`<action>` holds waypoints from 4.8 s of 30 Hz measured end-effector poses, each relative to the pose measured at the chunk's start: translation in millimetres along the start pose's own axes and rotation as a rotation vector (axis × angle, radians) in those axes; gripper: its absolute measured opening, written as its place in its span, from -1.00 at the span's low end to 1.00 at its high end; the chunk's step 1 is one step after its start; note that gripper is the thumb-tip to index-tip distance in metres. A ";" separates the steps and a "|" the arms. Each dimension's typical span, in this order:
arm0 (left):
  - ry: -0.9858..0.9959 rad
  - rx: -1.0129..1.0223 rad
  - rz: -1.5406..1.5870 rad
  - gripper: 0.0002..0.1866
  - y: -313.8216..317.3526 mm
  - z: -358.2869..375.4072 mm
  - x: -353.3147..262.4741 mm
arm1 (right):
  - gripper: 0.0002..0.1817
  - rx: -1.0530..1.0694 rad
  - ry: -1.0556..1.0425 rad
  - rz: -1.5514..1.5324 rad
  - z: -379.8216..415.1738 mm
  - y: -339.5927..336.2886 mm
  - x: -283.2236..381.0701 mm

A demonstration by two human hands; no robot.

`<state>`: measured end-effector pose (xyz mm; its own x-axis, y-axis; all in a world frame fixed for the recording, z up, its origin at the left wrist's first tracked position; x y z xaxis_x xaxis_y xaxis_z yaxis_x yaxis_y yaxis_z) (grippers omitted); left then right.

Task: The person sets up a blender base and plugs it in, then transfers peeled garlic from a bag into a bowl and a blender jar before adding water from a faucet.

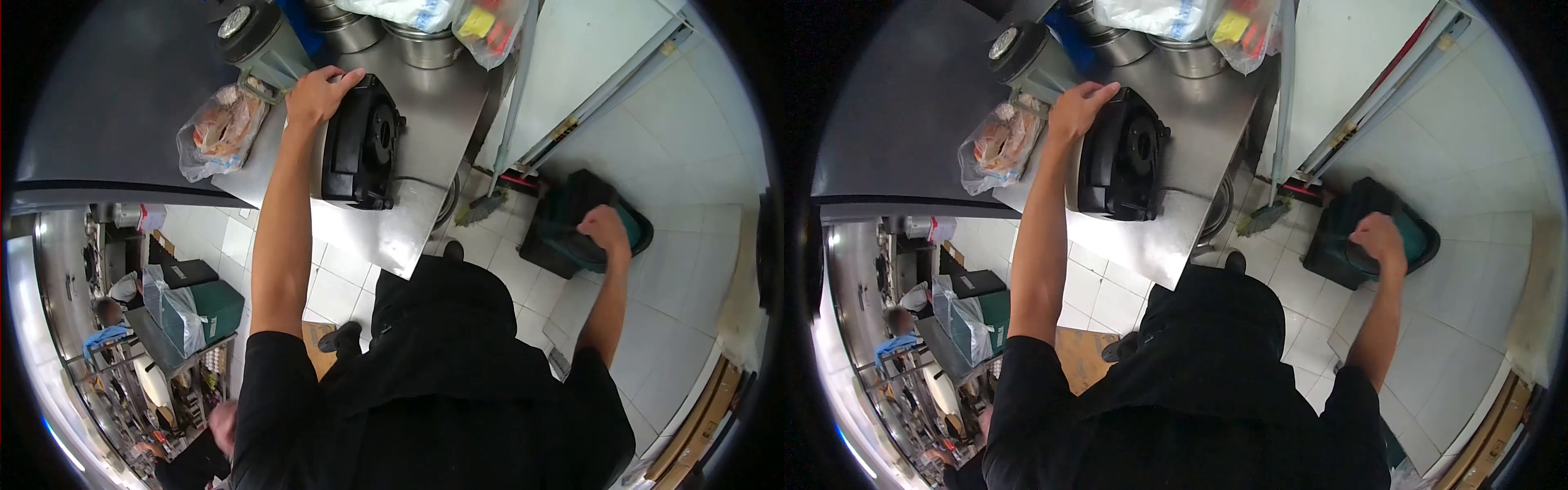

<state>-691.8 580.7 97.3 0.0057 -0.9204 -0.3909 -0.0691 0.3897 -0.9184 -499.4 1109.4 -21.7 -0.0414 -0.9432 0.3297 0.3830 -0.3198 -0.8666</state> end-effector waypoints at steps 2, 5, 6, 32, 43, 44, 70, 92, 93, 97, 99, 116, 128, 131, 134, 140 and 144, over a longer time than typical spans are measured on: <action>-0.016 0.002 -0.002 -0.25 1.0 -1.2 2.5 | -0.85 -0.076 0.131 -0.247 23.3 -31.1 7.7; -0.045 -0.002 -0.017 -0.33 -1.8 2.2 -1.0 | -0.79 -0.330 0.069 -0.403 53.2 -70.4 37.1; -0.046 -0.012 -0.019 -0.33 -0.7 1.9 0.4 | -0.73 -0.430 0.030 -0.388 69.9 -91.7 69.1; 0.404 0.055 1.343 -0.83 0.0 237.6 -4.5 | -0.48 -0.777 0.432 -1.477 26.0 30.9 -80.9; -0.218 0.441 1.381 -0.37 48.3 263.2 115.1 | -0.55 -0.323 -0.994 -1.831 16.5 -108.0 193.0; -0.225 0.377 1.475 -0.41 46.0 255.8 125.7 | -0.55 -0.321 -0.994 -1.826 5.7 -107.2 201.1; -0.150 0.146 1.602 -0.16 42.6 99.4 131.1 | -0.49 -0.392 -0.013 -1.468 -96.0 72.3 371.2; 0.234 -0.136 0.568 -0.24 20.1 27.5 91.5 | -0.69 -0.818 0.385 -1.053 11.4 33.3 195.0; 0.246 -0.149 0.577 -0.25 19.1 27.8 92.8 | -0.69 -0.877 0.386 -1.073 34.2 20.8 173.6; 0.307 -0.170 0.532 -0.31 6.9 32.3 86.6 | -0.61 -1.013 0.405 -0.720 117.8 -61.8 154.4; 0.343 -0.273 0.424 -0.37 -0.7 37.1 78.4 | -0.52 -1.069 0.391 -0.519 149.6 -98.3 173.8; 1.052 0.669 0.458 -0.40 165.6 203.0 -165.9 | -0.27 -1.448 0.292 -0.689 278.8 -269.9 30.0; 0.461 1.453 0.723 -0.30 145.2 244.8 -171.2 | -0.36 -1.530 -0.085 -1.264 221.6 -307.6 -131.5; 0.895 1.787 0.924 -0.05 103.3 263.4 -234.8 | -0.41 -1.326 0.091 -1.002 193.4 -279.1 -106.4; 1.046 1.858 1.106 0.07 114.2 280.3 -265.2 | -0.41 -1.319 0.038 -1.077 174.8 -236.7 -60.4; 0.569 1.415 0.800 -0.27 141.9 212.0 -287.5 | -0.48 -1.065 0.023 -1.265 137.7 -130.5 -7.4; 0.101 1.288 1.413 -0.28 139.9 170.6 -315.7 | -0.60 -0.792 -0.294 -1.312 103.6 -55.6 51.5</action>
<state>-533.1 931.2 81.8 0.5630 0.0625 -0.8241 0.7028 0.4884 0.5172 -427.1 1087.9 82.3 0.2668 0.0434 0.9628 -0.3456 -0.9283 0.1376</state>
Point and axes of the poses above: each hand's wrist, its own z-axis away from the middle knuckle, its own y-axis out of the palm, x = y × z, the point moved 3 cm from there along -z, towards the middle knuckle, and after that the axes turned 1 degree about z, right-handed, at the moved point
